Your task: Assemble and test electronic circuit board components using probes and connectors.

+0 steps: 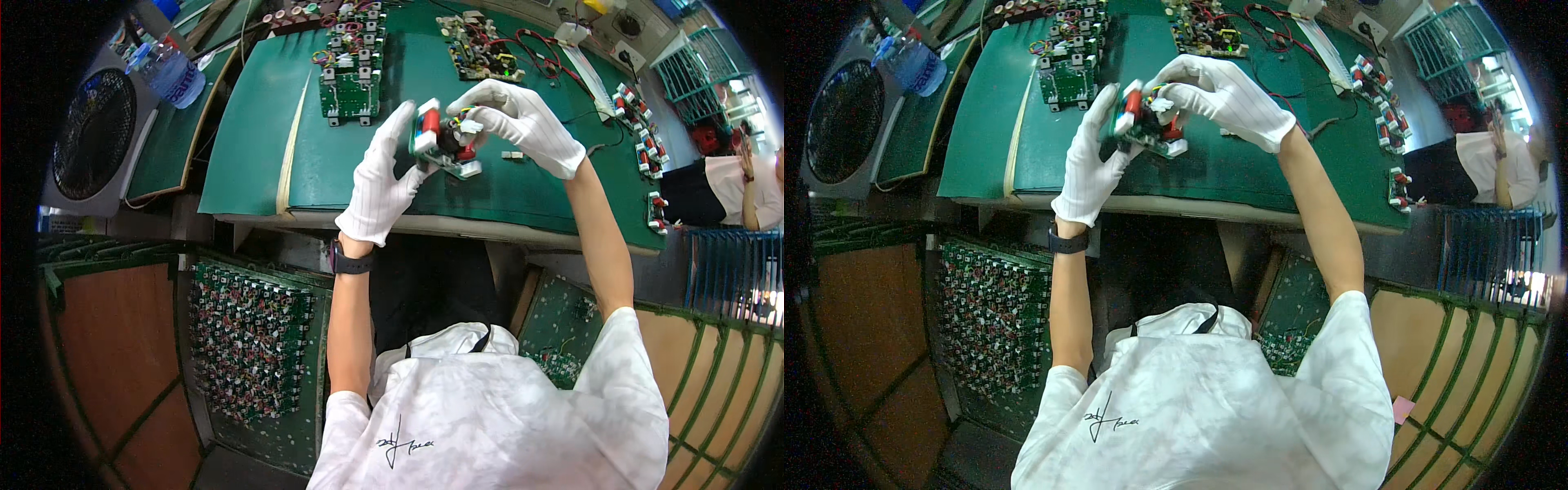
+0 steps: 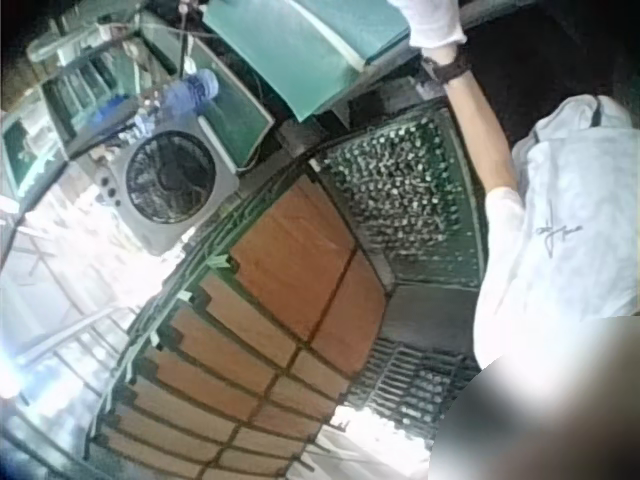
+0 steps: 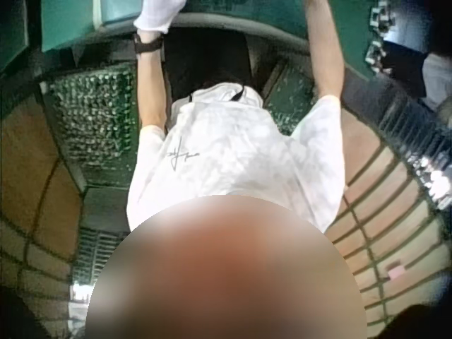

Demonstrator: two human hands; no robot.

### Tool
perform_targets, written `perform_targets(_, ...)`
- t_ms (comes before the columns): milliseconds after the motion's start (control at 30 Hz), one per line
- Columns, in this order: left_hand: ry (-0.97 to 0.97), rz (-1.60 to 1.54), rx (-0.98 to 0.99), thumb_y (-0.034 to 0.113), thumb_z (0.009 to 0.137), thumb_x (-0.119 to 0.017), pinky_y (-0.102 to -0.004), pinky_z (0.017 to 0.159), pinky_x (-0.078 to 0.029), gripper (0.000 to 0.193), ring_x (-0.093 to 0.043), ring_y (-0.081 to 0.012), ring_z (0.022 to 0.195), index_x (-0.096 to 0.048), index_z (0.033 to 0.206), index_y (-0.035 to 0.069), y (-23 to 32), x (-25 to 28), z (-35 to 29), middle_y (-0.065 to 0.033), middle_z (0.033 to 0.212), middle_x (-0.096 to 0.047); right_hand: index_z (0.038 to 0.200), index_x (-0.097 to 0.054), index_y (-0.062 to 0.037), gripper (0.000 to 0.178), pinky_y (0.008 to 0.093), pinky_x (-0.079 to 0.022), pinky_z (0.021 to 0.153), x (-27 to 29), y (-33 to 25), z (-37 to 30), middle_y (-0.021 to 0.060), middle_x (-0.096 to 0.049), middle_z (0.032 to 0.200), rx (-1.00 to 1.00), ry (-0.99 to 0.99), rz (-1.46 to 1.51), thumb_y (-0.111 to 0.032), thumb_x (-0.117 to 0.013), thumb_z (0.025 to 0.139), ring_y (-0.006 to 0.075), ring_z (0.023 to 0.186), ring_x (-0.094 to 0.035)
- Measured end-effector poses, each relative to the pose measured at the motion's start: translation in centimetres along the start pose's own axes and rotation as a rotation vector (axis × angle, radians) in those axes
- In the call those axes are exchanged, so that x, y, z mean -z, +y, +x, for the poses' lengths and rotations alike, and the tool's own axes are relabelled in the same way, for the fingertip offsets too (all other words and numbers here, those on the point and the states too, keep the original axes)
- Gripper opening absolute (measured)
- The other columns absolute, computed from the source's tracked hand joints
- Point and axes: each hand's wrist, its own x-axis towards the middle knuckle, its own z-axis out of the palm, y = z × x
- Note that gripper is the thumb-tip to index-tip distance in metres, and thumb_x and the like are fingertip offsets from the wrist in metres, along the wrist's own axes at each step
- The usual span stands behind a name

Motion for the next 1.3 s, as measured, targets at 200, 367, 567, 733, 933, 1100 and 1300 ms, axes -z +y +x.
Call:
perform_targets(200, 0.267, -0.622, 0.108, 0.011, 0.091, -0.082, -0.0376, 0.11, -0.047, 0.057, -0.062, -0.023, 0.126, -0.056, 0.14, -0.002, -1.3, 1.1, -1.0, -0.0164, 0.139, -0.064, 0.121, -0.068, -0.0011, 0.028, 0.0309, -0.058, 0.076, -2.9, -3.2, 5.1, 0.0078, -0.074, 0.104, -0.003, -0.079, -0.11, -0.023, -0.064, 0.104, 0.0145, 0.093, -0.072)
perform_targets(367, 0.446, -0.334, 0.436, 0.01, 0.095, -0.077, -0.0297, 0.091, -0.055, 0.033, -0.069, -0.0138, 0.1, -0.068, 0.124, -0.003, -0.5, 5.2, 1.2, -0.0095, 0.111, -0.075, 0.11, -0.072, -0.0056, 0.028, 0.0386, -0.058, 0.084, -5.2, -3.0, 11.9, 0.0135, -0.073, 0.1, 0.259, -0.065, -0.792, -0.031, -0.068, 0.097, 0.0286, 0.092, -0.072)
perform_targets(567, 0.454, 0.311, 0.496, 0.037, 0.092, -0.08, -0.0388, 0.091, -0.055, 0.053, -0.074, -0.0312, 0.099, -0.069, 0.122, -0.004, -4.2, 5.1, 3.6, -0.0199, 0.11, -0.077, 0.11, -0.077, -0.0155, 0.026, 0.0425, -0.057, 0.088, -6.7, -2.6, 16.8, 0.0122, -0.072, 0.104, 0.147, 0.004, -1.147, -0.034, -0.065, 0.096, 0.034, 0.098, -0.07)
perform_targets(733, 0.408, 0.361, 0.544, 0.051, 0.093, -0.075, -0.0462, 0.095, -0.053, 0.063, -0.072, -0.0386, 0.106, -0.067, 0.127, -0.002, -4.8, 5.1, 3.3, -0.0227, 0.113, -0.075, 0.123, -0.073, -0.0156, 0.031, 0.0417, -0.057, 0.092, -5.7, -0.9, 16.6, 0.015, -0.075, 0.111, 0.334, 0.065, -0.929, -0.033, -0.063, 0.1, 0.0348, 0.103, -0.071)
perform_targets(933, 0.154, 0.045, 0.477, 0.046, 0.092, -0.079, -0.0413, 0.121, -0.036, 0.097, -0.047, -0.0336, 0.145, -0.033, 0.156, -0.01, -4.3, 7.6, 1.8, -0.029, 0.156, -0.047, 0.14, -0.058, 0.0024, 0.059, 0.038, -0.048, 0.108, -7.6, 5.2, 9.3, 0.0199, -0.07, 0.128, 0.1, 0.708, -0.015, -0.046, -0.058, 0.105, 0.0275, 0.122, -0.066)
perform_targets(1100, 0.055, -0.141, 0.384, 0.042, 0.091, -0.081, -0.0392, 0.121, -0.034, 0.099, -0.045, -0.031, 0.145, -0.03, 0.157, -0.011, -6.6, 8.2, 4.5, -0.0271, 0.157, -0.045, 0.156, -0.041, 0.0013, 0.084, 0.0392, -0.034, 0.12, -13.7, 6.8, 11.7, 0.0291, -0.049, 0.154, -0.134, 0.779, 0.223, -0.065, -0.046, 0.105, 0.0393, 0.145, -0.046)
perform_targets(1300, 0.057, -0.224, 0.399, 0.03, 0.091, -0.082, -0.0366, 0.114, -0.043, 0.086, -0.056, -0.0249, 0.132, -0.037, 0.156, -0.006, -5.8, 7.1, 5.0, -0.0196, 0.145, -0.057, 0.159, -0.03, 0.008, 0.087, 0.037, -0.028, 0.124, -15.9, 7.6, 15.5, 0.0296, -0.037, 0.162, -0.045, 0.835, 0.372, -0.062, -0.04, 0.108, 0.0388, 0.153, -0.035)
